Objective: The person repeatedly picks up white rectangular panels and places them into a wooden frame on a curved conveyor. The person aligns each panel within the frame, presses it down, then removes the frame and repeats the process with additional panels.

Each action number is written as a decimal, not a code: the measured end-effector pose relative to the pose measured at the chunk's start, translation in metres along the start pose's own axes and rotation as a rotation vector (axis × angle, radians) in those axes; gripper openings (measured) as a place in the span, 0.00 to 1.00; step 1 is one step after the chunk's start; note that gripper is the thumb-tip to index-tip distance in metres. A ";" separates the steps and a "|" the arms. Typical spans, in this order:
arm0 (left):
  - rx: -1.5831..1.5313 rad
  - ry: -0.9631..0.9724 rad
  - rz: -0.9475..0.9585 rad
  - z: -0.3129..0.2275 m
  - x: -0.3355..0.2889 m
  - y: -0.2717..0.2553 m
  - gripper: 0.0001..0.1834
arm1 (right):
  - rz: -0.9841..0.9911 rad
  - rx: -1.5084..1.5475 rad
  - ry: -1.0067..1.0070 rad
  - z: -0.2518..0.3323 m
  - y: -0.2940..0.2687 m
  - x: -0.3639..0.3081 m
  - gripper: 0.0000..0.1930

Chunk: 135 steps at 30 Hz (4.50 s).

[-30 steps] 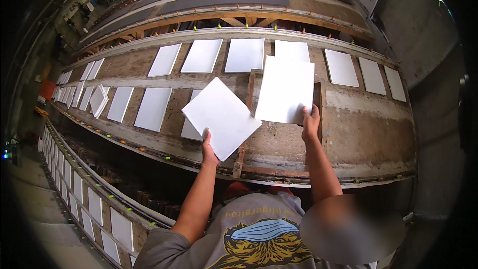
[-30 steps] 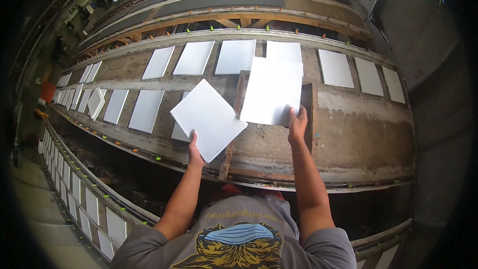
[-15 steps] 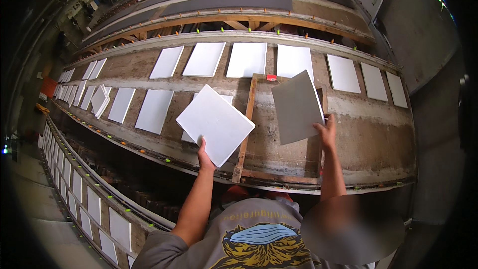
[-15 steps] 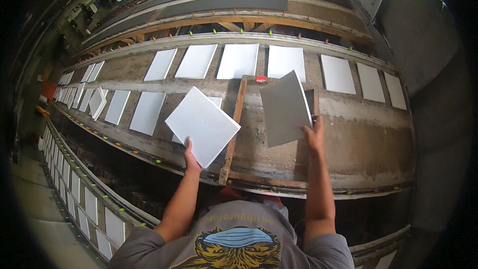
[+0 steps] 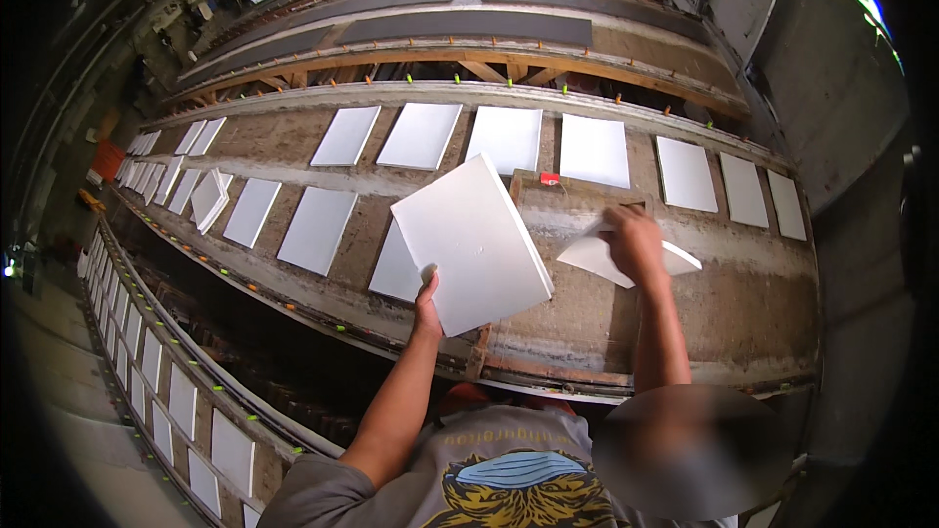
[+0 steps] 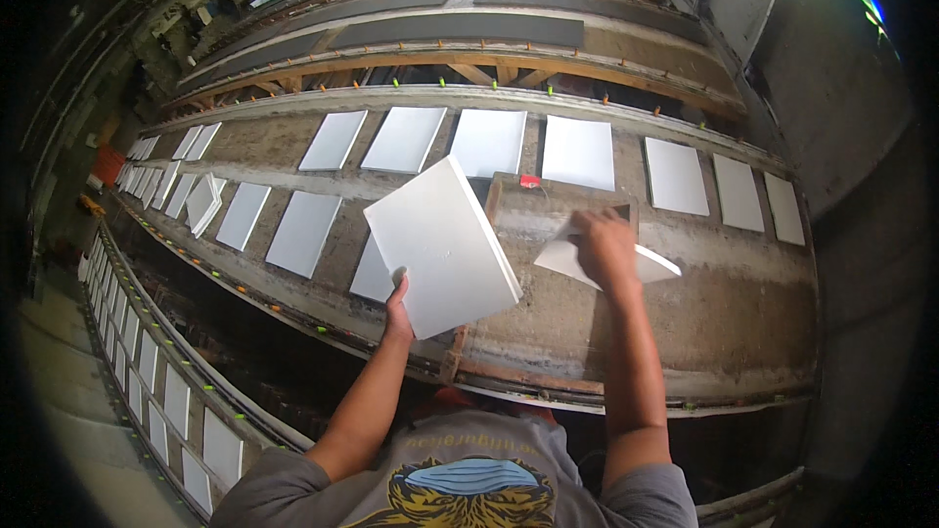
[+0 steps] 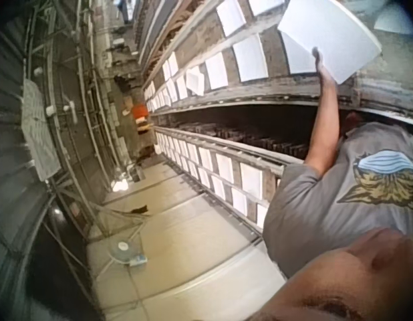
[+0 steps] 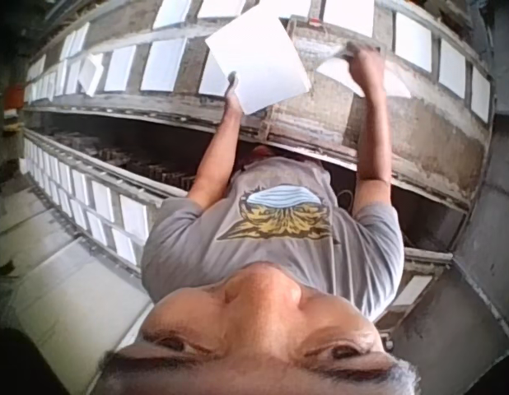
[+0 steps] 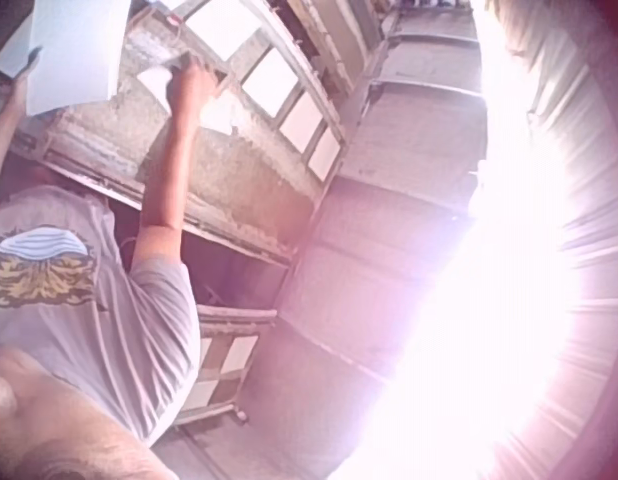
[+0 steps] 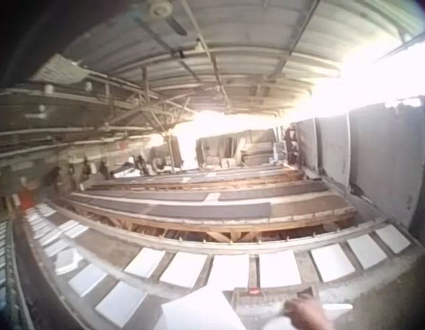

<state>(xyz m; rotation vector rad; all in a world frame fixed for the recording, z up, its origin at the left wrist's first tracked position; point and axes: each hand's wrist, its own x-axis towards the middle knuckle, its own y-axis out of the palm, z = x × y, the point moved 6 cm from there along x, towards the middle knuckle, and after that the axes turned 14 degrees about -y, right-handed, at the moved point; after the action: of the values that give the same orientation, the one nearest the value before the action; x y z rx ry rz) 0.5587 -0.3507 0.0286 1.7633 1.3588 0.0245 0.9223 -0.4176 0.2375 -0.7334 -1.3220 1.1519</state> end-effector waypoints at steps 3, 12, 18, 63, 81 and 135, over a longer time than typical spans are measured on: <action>-0.010 -0.053 0.013 0.006 0.004 0.011 0.37 | -0.017 -0.116 -0.107 0.004 0.055 0.001 0.15; 0.001 -0.073 0.046 0.009 0.009 0.008 0.37 | -0.217 -0.170 0.327 -0.070 -0.007 -0.043 0.33; 0.082 -0.083 0.013 0.017 0.012 0.014 0.35 | -0.357 -0.310 0.260 -0.065 -0.022 -0.050 0.31; -0.045 -0.121 -0.117 0.013 -0.012 -0.071 0.40 | -0.285 0.615 0.911 -0.056 0.246 -0.150 0.39; 0.006 -0.169 -0.082 0.018 -0.017 -0.056 0.40 | -0.151 0.542 0.946 -0.042 0.235 -0.147 0.38; 0.050 -0.203 -0.092 0.041 0.000 -0.036 0.39 | 0.334 0.043 0.263 0.017 0.236 -0.115 0.43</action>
<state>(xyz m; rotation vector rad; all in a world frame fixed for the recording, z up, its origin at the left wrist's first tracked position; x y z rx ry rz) 0.5514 -0.3757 -0.0188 1.6921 1.3001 -0.2348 0.8691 -0.4528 -0.0177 -1.0630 -0.9746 1.2909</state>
